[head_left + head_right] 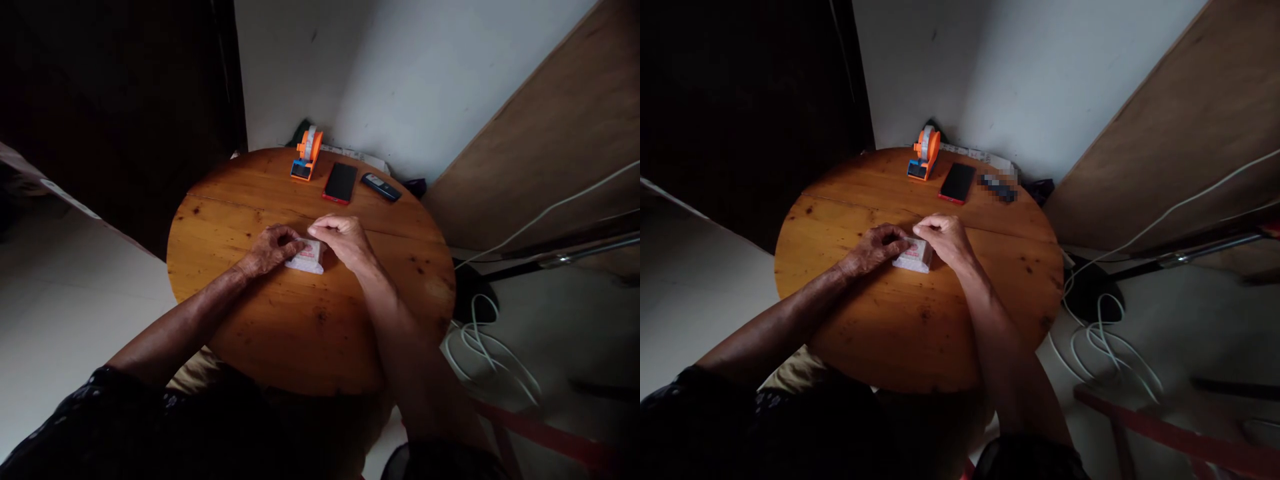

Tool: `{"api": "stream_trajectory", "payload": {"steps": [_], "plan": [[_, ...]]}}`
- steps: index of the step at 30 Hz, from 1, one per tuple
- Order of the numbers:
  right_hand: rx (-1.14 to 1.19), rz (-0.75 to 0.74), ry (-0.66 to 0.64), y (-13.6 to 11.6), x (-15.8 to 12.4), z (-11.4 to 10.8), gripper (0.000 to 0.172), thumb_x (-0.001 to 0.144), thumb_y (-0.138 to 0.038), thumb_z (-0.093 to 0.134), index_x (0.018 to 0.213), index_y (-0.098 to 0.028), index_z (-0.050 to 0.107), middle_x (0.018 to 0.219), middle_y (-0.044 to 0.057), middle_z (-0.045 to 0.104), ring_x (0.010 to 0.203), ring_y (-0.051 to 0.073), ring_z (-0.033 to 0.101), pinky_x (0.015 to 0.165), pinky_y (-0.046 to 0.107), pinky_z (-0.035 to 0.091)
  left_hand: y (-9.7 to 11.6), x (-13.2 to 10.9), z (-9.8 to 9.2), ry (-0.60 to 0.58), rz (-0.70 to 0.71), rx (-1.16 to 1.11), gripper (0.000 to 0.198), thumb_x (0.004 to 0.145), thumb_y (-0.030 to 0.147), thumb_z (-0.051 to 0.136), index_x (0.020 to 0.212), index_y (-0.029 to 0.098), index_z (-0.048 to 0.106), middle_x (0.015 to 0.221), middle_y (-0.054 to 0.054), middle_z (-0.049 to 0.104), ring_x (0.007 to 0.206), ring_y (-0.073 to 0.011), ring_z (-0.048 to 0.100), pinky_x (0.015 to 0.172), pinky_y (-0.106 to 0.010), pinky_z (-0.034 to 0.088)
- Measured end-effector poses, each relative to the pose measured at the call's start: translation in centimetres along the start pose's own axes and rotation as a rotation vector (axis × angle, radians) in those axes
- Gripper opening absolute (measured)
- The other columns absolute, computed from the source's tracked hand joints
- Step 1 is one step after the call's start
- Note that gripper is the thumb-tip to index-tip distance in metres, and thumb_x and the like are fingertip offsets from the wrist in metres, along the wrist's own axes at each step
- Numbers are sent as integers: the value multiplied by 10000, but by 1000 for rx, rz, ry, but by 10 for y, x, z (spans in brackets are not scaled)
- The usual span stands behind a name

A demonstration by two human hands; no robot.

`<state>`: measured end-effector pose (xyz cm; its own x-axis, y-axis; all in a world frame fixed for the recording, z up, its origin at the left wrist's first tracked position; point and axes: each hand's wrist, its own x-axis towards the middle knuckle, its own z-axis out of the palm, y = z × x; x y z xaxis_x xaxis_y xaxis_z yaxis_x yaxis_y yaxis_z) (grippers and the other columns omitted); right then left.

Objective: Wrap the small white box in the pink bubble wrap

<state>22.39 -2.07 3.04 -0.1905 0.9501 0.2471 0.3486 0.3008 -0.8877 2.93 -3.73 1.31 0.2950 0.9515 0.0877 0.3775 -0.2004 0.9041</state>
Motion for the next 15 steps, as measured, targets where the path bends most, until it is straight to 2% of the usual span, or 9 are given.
{"api": "stream_trajectory", "payload": {"steps": [6,10,15], "plan": [[-182,-122,-116,-13,-7,-5,157,815,-266,694,673,-219,743,828,42,723,770,170,641,754,331,497,0,1,1,6,-3,31,230,852,369,662,903,151,717,925,-65,705,837,-174,629,753,-295,517],[-278,-156,-154,-16,-10,-7,130,812,-203,690,710,-222,767,839,41,715,777,168,642,747,324,488,-1,2,1,11,6,69,234,853,363,652,907,148,727,905,-62,714,830,-175,624,750,-294,508],[-350,-194,-184,-17,-13,-9,133,826,-209,684,774,-254,797,892,45,736,802,182,650,759,334,500,-2,3,1,24,14,83,216,847,344,650,898,150,731,902,-66,711,840,-183,627,765,-310,510]]}}
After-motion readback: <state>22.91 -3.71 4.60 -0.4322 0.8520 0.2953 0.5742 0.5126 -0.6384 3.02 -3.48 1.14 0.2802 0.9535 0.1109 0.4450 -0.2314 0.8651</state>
